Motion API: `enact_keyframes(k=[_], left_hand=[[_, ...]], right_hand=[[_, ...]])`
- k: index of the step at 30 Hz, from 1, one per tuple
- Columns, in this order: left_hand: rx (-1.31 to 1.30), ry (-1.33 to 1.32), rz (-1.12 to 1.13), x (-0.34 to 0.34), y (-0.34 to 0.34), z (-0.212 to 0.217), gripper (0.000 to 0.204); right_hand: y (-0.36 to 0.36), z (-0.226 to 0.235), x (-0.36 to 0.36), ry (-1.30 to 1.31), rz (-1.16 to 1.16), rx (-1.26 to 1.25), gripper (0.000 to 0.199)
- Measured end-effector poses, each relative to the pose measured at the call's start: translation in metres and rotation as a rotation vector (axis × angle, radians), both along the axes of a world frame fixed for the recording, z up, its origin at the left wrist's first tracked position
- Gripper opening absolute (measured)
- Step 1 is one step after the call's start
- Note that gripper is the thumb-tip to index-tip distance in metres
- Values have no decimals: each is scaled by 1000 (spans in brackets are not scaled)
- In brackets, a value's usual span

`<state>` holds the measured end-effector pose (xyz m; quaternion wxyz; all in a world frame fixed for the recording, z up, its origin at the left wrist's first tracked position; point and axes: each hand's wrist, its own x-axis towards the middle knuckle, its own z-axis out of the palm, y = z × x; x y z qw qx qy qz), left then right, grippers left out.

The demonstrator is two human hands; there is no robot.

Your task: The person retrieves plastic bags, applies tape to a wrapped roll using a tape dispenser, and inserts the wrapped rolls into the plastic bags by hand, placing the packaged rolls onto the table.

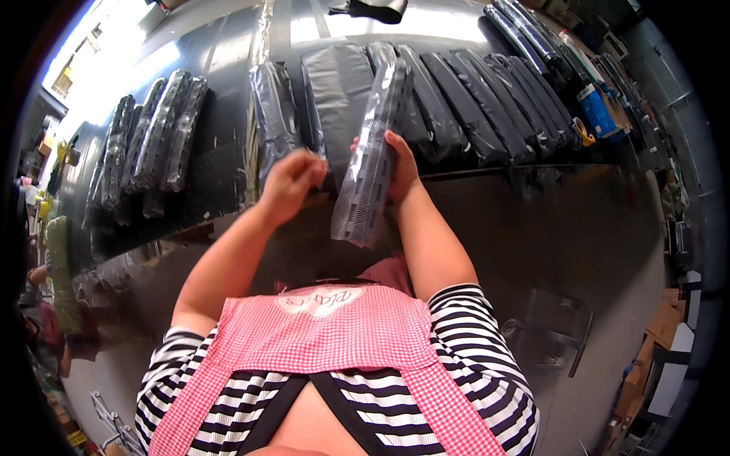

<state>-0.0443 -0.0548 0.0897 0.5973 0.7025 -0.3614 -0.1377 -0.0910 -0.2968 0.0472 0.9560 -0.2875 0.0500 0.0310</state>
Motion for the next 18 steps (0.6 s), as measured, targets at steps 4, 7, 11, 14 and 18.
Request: enact_keyframes(k=[4, 7, 11, 14, 18], left_hand=[[307, -498, -24, 30, -41, -30, 27], [552, -770, -1, 9, -60, -35, 47], [705, -859, 46, 6, -81, -27, 44], [833, -850, -16, 17, -84, -32, 26], [797, -1082, 60, 22, -62, -43, 20]], right_hand=[[-15, 21, -9, -47, 85, -51, 66], [-31, 42, -22, -27, 37, -38, 68], [-62, 38, -20, -52, 21, 21, 73], [-83, 22, -14, -129, 19, 103, 79], [-84, 8, -2, -109, -2, 118, 78]])
